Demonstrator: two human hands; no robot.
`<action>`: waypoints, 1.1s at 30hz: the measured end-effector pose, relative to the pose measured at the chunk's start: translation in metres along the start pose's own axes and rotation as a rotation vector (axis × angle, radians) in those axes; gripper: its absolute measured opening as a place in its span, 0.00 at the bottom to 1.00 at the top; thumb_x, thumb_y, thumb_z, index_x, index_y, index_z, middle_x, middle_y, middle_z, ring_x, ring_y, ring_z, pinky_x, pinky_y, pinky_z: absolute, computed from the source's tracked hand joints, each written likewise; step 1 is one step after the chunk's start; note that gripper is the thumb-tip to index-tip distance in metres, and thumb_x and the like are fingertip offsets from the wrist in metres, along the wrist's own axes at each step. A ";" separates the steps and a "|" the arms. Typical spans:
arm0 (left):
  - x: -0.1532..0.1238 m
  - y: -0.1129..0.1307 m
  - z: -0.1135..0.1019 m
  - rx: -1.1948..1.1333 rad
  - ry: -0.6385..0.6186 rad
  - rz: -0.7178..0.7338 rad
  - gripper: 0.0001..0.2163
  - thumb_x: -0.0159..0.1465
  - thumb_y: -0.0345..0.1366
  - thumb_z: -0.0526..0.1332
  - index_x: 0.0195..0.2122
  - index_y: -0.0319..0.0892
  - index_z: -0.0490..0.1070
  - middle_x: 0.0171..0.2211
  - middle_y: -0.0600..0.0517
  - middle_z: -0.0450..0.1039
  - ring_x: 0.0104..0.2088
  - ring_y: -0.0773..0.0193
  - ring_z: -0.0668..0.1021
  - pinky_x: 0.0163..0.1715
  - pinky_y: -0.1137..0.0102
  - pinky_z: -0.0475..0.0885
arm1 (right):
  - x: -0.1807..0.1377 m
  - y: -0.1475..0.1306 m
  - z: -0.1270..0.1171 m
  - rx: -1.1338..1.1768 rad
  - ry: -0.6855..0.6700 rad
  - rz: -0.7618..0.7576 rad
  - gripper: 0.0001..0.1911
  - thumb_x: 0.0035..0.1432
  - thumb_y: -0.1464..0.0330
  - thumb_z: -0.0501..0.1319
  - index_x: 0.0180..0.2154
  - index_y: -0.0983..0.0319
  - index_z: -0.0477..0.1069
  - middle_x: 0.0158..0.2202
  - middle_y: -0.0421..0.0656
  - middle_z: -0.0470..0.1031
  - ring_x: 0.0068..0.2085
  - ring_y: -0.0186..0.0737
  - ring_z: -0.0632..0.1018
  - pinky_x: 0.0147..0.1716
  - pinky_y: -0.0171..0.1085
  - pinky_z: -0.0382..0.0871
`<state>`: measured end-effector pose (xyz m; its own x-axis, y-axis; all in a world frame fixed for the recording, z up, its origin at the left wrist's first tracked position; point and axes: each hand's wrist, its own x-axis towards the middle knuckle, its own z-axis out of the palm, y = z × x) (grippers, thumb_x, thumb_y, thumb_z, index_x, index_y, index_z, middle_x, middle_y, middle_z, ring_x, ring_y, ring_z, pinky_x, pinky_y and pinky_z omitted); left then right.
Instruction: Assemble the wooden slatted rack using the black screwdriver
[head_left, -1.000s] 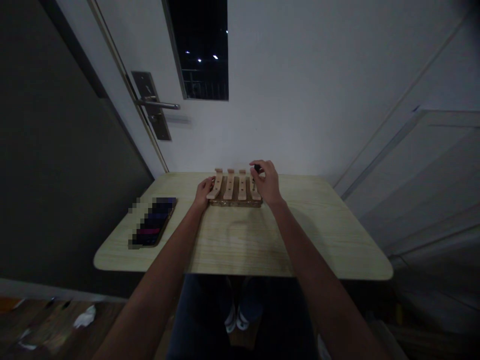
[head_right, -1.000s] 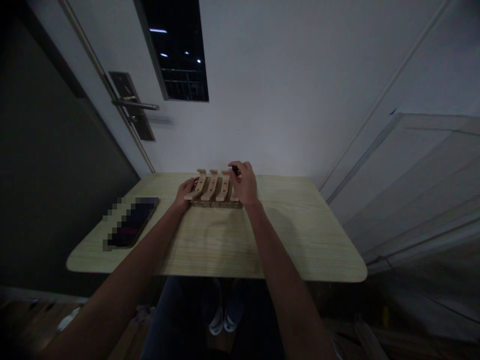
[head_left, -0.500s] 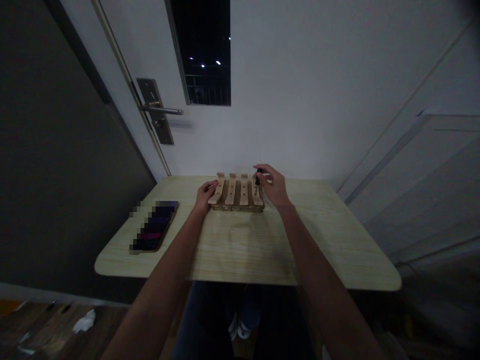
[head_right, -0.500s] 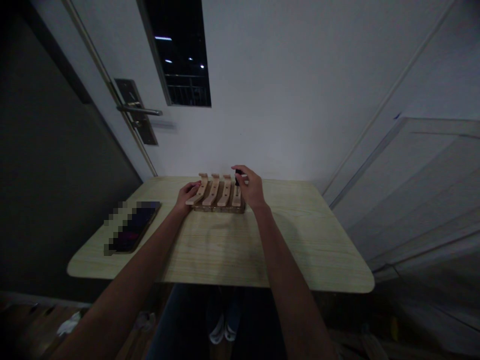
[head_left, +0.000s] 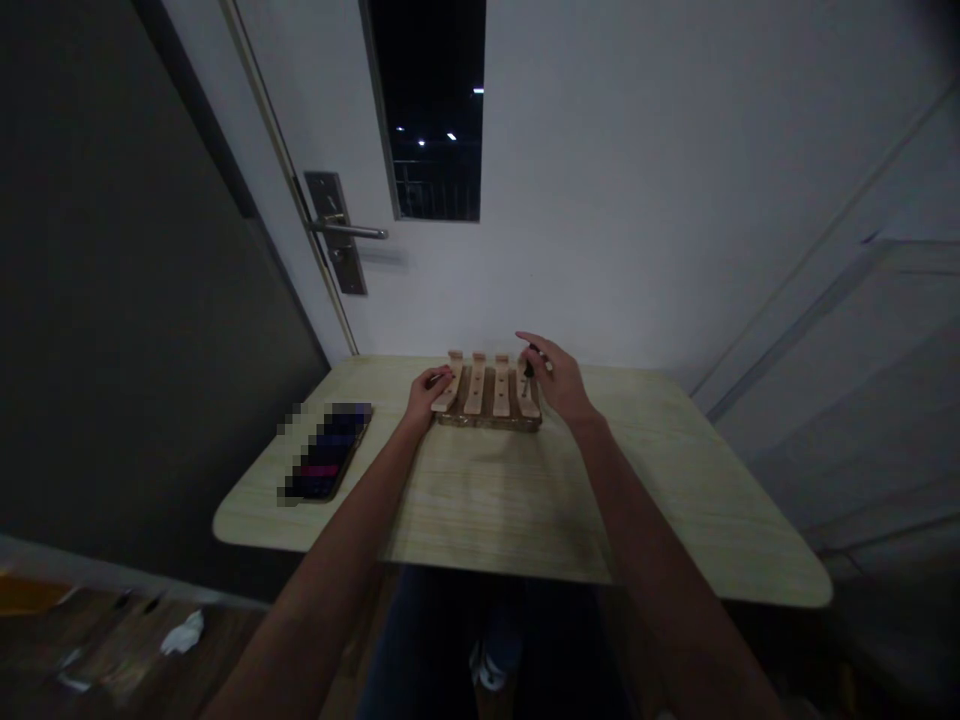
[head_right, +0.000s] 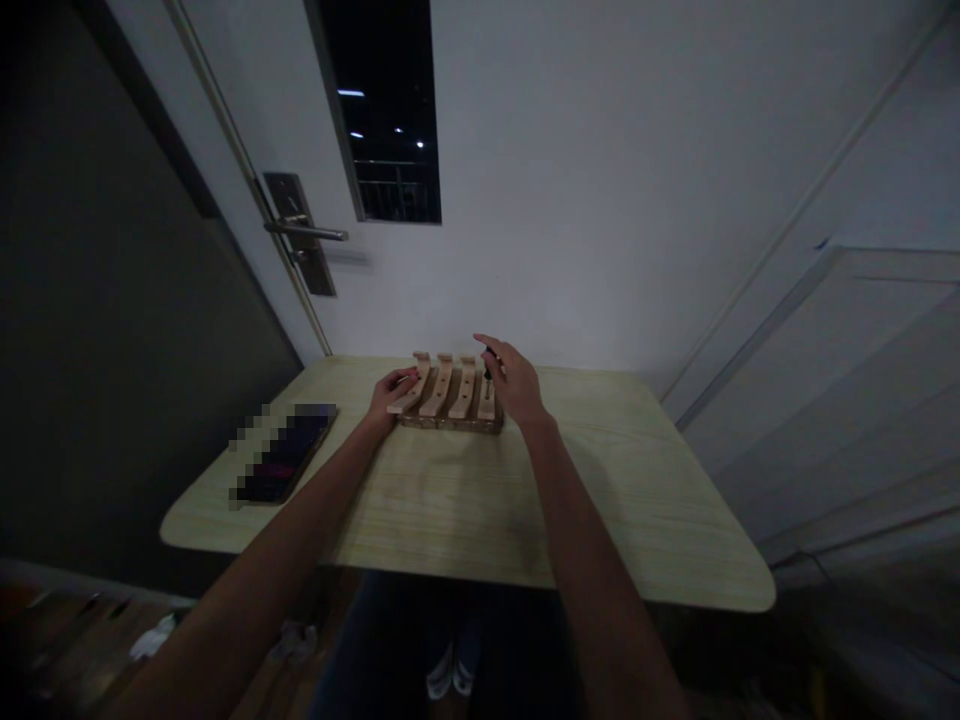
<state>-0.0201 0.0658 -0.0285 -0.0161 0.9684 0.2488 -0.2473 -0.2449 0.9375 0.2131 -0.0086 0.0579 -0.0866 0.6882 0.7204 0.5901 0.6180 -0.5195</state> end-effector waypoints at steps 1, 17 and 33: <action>0.000 0.000 0.000 -0.004 -0.003 -0.001 0.20 0.41 0.46 0.72 0.31 0.39 0.75 0.39 0.46 0.77 0.42 0.57 0.76 0.46 0.63 0.68 | 0.001 0.000 0.000 0.008 0.002 -0.027 0.20 0.65 0.60 0.47 0.53 0.56 0.68 0.44 0.46 0.75 0.44 0.40 0.75 0.48 0.46 0.70; 0.000 0.000 0.001 0.001 -0.004 -0.004 0.17 0.42 0.44 0.72 0.30 0.39 0.74 0.39 0.47 0.77 0.40 0.59 0.76 0.43 0.65 0.69 | 0.000 0.005 0.002 -0.102 0.105 0.070 0.15 0.60 0.64 0.54 0.48 0.58 0.70 0.43 0.46 0.74 0.34 0.36 0.75 0.35 0.39 0.74; 0.001 -0.002 0.001 0.033 0.009 0.006 0.17 0.42 0.44 0.71 0.29 0.40 0.73 0.36 0.49 0.76 0.37 0.60 0.75 0.41 0.66 0.68 | 0.001 0.000 0.004 -0.098 0.116 0.075 0.16 0.63 0.61 0.51 0.47 0.59 0.69 0.45 0.48 0.73 0.38 0.38 0.75 0.40 0.41 0.74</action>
<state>-0.0186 0.0668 -0.0296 -0.0258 0.9673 0.2524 -0.2155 -0.2520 0.9434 0.2099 -0.0058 0.0567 0.0506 0.6788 0.7326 0.6677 0.5225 -0.5303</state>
